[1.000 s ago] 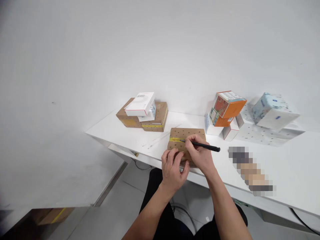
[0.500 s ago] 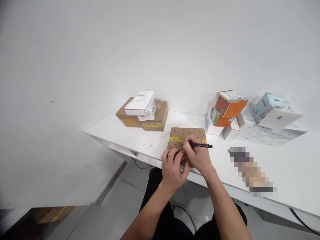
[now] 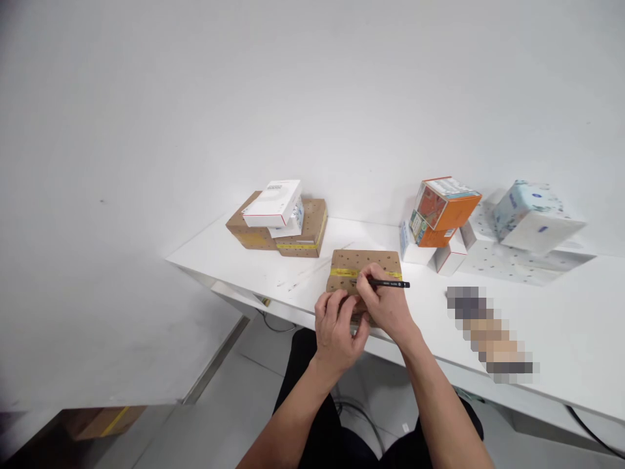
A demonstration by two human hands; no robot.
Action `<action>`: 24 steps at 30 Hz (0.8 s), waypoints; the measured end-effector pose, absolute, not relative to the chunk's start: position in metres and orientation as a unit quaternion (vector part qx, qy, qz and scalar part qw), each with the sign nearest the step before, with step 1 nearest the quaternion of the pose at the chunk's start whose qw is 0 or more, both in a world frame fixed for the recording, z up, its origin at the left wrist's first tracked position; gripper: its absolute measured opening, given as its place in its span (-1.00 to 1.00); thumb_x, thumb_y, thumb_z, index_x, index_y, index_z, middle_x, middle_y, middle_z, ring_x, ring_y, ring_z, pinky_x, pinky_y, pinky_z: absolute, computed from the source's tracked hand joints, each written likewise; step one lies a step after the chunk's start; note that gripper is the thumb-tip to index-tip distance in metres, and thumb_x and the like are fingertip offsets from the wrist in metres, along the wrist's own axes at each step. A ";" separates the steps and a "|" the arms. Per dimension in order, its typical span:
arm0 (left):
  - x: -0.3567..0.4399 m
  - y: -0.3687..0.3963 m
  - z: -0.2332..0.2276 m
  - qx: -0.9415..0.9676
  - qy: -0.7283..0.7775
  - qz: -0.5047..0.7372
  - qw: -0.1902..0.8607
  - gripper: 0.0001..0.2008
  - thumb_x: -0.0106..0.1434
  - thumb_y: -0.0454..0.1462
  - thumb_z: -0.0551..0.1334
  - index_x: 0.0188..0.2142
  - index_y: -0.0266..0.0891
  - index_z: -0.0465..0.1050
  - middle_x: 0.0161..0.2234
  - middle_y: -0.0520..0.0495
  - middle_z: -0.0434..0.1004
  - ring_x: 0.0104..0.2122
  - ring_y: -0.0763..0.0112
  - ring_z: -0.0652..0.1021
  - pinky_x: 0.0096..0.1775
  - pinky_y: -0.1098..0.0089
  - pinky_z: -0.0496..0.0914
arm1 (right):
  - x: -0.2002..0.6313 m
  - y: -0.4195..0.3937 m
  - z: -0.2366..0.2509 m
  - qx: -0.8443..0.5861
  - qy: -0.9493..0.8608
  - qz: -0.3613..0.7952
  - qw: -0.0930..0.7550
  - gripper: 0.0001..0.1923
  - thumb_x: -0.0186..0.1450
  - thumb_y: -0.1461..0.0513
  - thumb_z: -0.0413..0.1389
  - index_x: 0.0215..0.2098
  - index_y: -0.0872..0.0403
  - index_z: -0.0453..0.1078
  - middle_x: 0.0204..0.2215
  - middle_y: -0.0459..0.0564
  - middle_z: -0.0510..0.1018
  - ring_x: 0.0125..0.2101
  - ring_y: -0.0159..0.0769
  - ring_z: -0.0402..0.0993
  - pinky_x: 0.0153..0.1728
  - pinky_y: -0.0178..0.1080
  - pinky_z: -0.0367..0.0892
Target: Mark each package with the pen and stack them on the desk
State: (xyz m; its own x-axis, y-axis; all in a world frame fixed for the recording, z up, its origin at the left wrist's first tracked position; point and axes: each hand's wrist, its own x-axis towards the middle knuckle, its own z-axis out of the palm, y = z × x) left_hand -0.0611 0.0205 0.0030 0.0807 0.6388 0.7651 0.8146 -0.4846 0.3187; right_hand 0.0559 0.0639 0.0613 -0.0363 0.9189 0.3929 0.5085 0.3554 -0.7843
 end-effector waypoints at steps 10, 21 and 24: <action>-0.061 0.021 0.005 -0.726 -0.499 -0.461 0.102 -0.70 0.16 -0.26 0.22 -0.11 -0.31 0.42 -0.11 -0.24 0.42 -0.06 0.10 0.36 0.03 0.09 0.31 | 0.055 0.058 0.056 -0.483 -0.551 0.282 0.619 -0.78 0.31 0.10 0.04 -0.43 0.04 0.26 -0.62 -0.18 0.38 -0.64 -0.45 0.27 -0.62 -0.36 0.18; -0.061 0.022 0.005 -0.722 -0.499 -0.467 0.109 -0.71 0.16 -0.26 0.22 -0.11 -0.26 0.41 -0.12 -0.21 0.42 -0.07 0.14 0.36 0.02 0.10 0.32 | 0.150 0.075 -0.008 -0.644 -0.668 -0.030 0.372 -0.64 0.30 0.28 -0.09 0.02 0.10 0.35 -0.09 0.19 0.50 -0.17 -0.09 0.41 -0.16 -0.04 0.33; -0.061 0.021 0.005 -0.720 -0.500 -0.467 0.111 -0.71 0.16 -0.26 0.22 -0.10 -0.27 0.41 -0.12 -0.20 0.41 -0.06 0.13 0.35 0.03 0.10 0.32 | 0.161 0.076 -0.032 -0.653 -0.734 -0.070 0.172 -0.51 0.22 0.38 -0.07 0.11 0.07 0.30 0.00 0.17 0.48 -0.06 0.04 0.32 -0.17 0.02 0.31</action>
State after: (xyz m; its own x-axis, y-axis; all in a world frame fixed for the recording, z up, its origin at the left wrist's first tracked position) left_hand -0.0605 0.0212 0.0047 0.0624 0.6171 0.7844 0.8244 -0.4748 0.3080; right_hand 0.1612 0.0764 -0.0325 -0.0887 0.9346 0.3446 0.9829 0.1381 -0.1217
